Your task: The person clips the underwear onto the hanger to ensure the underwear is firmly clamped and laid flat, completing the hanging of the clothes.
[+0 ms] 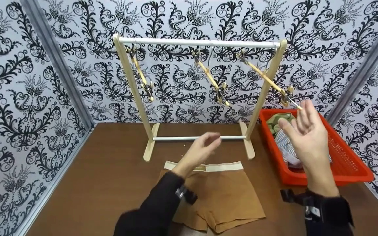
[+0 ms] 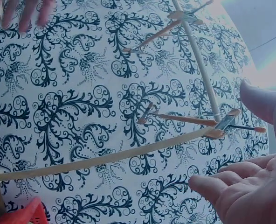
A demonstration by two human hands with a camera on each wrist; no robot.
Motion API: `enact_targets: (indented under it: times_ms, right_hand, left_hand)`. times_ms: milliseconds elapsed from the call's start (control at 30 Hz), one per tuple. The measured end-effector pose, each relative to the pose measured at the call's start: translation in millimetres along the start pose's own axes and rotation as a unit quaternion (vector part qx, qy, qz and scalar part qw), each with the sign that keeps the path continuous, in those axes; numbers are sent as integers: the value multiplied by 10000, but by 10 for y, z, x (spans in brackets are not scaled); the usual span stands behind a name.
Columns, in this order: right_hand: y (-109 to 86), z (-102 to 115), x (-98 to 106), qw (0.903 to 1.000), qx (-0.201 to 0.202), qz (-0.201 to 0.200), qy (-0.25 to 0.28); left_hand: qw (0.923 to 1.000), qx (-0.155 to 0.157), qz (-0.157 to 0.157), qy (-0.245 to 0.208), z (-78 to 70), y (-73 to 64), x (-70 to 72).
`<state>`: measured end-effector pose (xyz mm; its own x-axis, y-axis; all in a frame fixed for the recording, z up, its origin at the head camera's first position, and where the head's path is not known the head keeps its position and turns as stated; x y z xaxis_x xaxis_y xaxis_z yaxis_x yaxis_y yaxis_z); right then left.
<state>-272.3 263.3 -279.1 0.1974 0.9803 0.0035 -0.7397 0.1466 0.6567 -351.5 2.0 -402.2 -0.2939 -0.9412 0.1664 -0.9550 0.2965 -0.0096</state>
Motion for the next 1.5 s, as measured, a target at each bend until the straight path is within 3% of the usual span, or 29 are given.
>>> enact_targets:
  times_ms: [67, 133, 333, 433, 633, 833, 1067, 1367, 1500]
  right_hand:
    - [42, 29, 14, 10000, 16, -36, -23]
    - [79, 56, 21, 9999, 47, -33, -84]
    - [162, 145, 19, 9980, 122, 133, -598]
    - [182, 180, 31, 9964, 57, 190, -820]
    - [219, 216, 22, 9980, 183, 140, -584]
    - [200, 196, 1, 9996, 263, 32, -118]
    - [136, 195, -66, 9983, 416, 91, 394]
    - [143, 108, -166, 9983, 322, 439, -200]
    - [144, 91, -161, 9981, 298, 522, -105]
  left_hand:
    - [9989, 8, 65, -461, -120, 117, -91]
    - [9978, -134, 104, -634, -258, 213, -177]
    - [9977, -623, 80, -268, -670, 410, -409]
    - [9955, -859, 97, -388, -859, 481, -503]
    - [9940, -937, -208, -526, -1141, 583, -606]
    - [9912, -844, -87, -1012, -1316, 627, -703]
    - [9914, -811, -4, -1027, -1447, 669, -763]
    - [9874, -900, 256, -1277, -1572, 705, -761]
    - [9867, -876, 366, -1316, -1599, 726, -797]
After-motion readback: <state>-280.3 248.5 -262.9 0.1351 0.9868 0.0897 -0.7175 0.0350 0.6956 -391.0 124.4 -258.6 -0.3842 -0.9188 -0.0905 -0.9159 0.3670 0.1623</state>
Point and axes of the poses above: each hand's wrist, its own y-axis towards the middle knuckle, its own x-axis out of the back of the hand, z = x × y, the point moved 6 cm from there along y, towards the middle knuckle, and after that the axes turned 15 degrees about x, right-handed, at the moved point
